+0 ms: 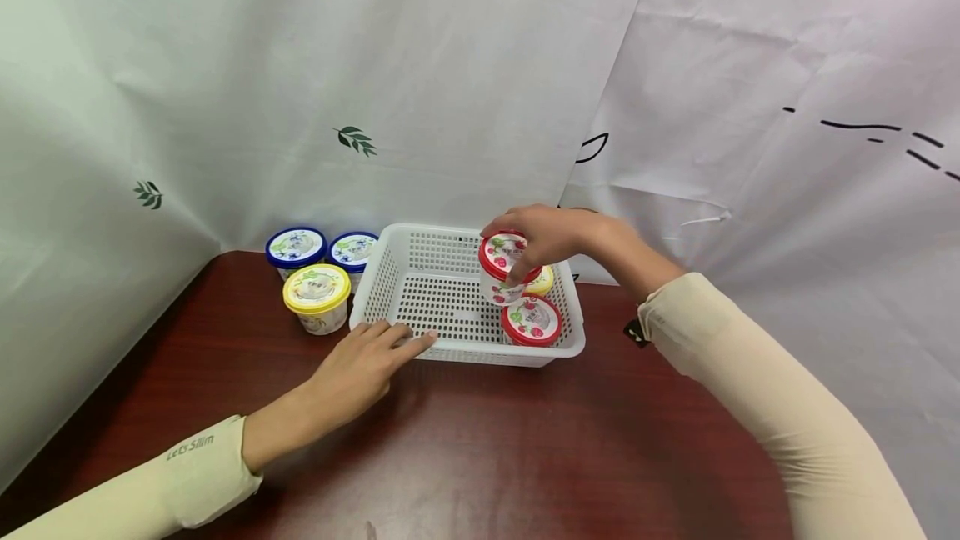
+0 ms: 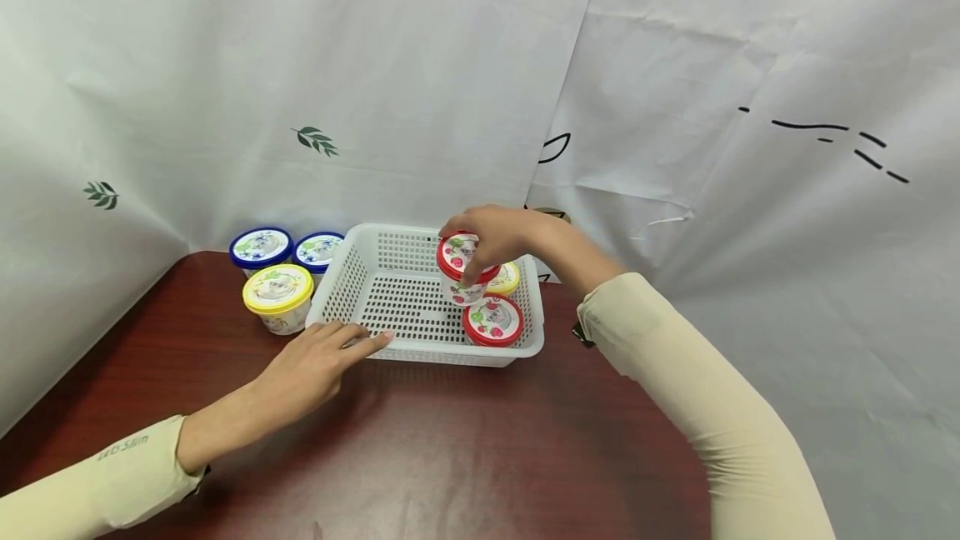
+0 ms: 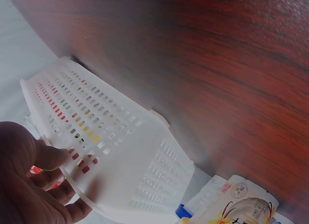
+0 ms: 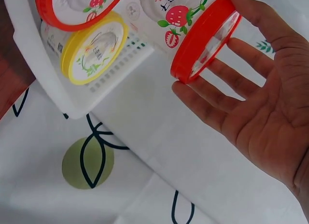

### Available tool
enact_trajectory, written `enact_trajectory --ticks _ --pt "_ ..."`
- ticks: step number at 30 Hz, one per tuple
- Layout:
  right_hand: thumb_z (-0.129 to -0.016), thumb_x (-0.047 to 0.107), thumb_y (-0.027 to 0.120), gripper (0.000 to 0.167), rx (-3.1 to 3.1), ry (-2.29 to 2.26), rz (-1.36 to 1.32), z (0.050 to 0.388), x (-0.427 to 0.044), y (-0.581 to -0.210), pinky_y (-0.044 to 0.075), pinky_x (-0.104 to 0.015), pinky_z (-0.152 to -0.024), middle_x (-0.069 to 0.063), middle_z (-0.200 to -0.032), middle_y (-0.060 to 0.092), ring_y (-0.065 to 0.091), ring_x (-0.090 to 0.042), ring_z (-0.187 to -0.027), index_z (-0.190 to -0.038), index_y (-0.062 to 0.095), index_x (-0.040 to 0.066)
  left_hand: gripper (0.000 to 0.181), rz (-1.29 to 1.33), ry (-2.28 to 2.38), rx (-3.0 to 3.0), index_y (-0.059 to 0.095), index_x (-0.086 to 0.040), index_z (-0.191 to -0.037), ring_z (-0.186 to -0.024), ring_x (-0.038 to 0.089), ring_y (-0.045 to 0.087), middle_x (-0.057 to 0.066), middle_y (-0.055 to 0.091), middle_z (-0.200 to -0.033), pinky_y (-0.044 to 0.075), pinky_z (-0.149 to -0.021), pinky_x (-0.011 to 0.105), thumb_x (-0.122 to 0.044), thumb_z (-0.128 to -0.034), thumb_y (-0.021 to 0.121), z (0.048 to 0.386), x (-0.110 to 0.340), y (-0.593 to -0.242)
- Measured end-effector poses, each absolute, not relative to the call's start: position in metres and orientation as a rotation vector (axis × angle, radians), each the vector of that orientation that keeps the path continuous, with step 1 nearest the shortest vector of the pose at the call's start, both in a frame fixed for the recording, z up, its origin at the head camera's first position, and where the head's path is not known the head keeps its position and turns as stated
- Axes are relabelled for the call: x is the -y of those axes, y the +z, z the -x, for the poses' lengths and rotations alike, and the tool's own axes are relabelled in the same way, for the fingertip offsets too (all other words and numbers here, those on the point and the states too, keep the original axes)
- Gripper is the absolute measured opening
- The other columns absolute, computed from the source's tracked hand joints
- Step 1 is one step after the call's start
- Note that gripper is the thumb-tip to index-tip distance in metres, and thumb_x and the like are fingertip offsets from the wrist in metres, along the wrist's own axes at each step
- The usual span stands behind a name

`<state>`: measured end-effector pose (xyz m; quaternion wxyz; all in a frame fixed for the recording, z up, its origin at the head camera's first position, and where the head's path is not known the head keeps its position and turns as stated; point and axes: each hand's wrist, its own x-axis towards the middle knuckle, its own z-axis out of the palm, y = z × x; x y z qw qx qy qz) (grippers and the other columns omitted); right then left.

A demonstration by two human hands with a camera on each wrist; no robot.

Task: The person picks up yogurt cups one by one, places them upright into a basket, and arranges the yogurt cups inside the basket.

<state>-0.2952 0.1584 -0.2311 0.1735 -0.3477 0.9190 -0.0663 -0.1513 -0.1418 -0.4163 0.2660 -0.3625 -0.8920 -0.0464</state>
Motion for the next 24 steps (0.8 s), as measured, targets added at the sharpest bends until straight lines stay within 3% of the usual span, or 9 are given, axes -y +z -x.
enact_trajectory --ticks 8,16,24 --pt "-0.089 0.034 0.094 0.082 -2.610 -0.230 1.032 0.293 -0.146 -0.242 0.060 -0.050 -0.110 -0.009 -0.156 0.062 0.063 -0.028 -0.131 -0.163 0.060 0.022 0.071 0.980 -0.123 2.421 0.075 -0.019 -0.145 -0.100 0.029 0.069 0.007 0.076 -0.117 0.061 -0.091 0.049 0.009 -0.0799 0.082 0.152 0.142 -0.416" --pt "-0.090 0.035 0.094 0.086 -2.599 -0.232 1.065 0.287 -0.136 -0.262 0.050 -0.057 -0.125 -0.012 -0.169 0.054 0.054 -0.034 -0.152 -0.166 0.057 0.022 0.071 0.988 -0.123 2.409 0.076 -0.019 -0.145 -0.098 0.029 0.069 0.007 0.076 -0.116 0.061 -0.089 0.048 0.006 -0.0790 0.086 0.154 0.143 -0.419" --pt "-0.091 0.036 0.094 0.086 -2.575 -0.217 1.064 0.283 -0.127 -0.281 0.049 -0.056 -0.128 -0.010 -0.174 0.050 0.051 -0.033 -0.159 -0.166 0.056 0.022 0.071 0.985 -0.113 2.431 0.076 -0.019 -0.146 -0.099 0.029 0.069 0.006 0.076 -0.117 0.061 -0.090 0.048 0.004 -0.0790 0.087 0.154 0.143 -0.419"
